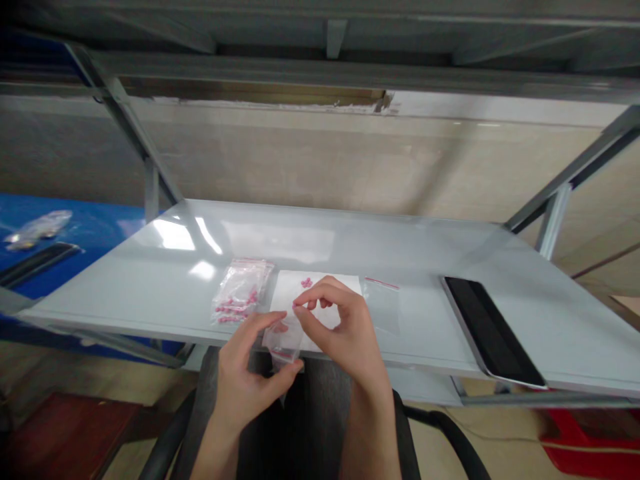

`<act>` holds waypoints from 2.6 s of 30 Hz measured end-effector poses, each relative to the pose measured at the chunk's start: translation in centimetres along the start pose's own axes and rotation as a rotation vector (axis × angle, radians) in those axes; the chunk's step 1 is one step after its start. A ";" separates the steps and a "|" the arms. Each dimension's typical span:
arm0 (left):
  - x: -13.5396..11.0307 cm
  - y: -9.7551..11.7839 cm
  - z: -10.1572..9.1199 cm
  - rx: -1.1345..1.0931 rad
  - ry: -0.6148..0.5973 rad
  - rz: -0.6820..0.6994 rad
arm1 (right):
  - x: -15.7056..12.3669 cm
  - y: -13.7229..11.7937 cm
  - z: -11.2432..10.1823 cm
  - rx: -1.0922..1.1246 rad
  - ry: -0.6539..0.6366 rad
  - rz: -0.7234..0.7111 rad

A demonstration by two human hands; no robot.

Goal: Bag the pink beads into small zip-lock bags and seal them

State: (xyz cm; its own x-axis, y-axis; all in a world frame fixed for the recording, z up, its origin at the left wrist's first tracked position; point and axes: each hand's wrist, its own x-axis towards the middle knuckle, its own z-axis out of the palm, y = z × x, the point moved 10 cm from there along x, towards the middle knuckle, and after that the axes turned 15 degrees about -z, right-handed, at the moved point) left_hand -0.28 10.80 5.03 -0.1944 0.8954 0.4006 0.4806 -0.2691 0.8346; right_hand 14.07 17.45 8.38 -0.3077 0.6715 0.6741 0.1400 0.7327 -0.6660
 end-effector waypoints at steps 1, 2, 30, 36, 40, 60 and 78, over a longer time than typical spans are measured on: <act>0.0 0.0 0.0 -0.004 0.005 0.002 | 0.0 -0.7 0.2 0.064 -0.025 -0.016; 0.0 0.1 -0.1 -0.007 0.010 0.003 | 0.0 -1.1 0.4 0.102 -0.048 -0.027; 0.0 0.6 -0.2 0.005 0.035 0.031 | 0.1 7.1 1.1 -0.662 -0.081 0.069; -0.1 0.6 -0.1 0.009 0.025 0.026 | 0.1 7.2 1.0 -0.652 -0.058 0.080; -0.2 0.6 -0.1 0.014 0.023 0.030 | 0.2 7.1 0.8 -0.609 -0.011 0.073; -0.9 1.2 1.2 -0.010 -0.019 -0.007 | -1.8 -2.6 -0.4 0.141 -0.153 0.043; -1.1 -2.5 1.0 -0.436 -0.098 -0.425 | -2.5 -0.2 0.3 0.226 0.009 0.268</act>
State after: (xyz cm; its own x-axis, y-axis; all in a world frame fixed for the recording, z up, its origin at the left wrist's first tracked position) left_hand -0.41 10.81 2.09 -0.2025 0.9791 -0.0208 -0.0193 0.0173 0.9997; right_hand 14.58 15.61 6.73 -0.2793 0.8386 0.4676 0.0024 0.4876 -0.8731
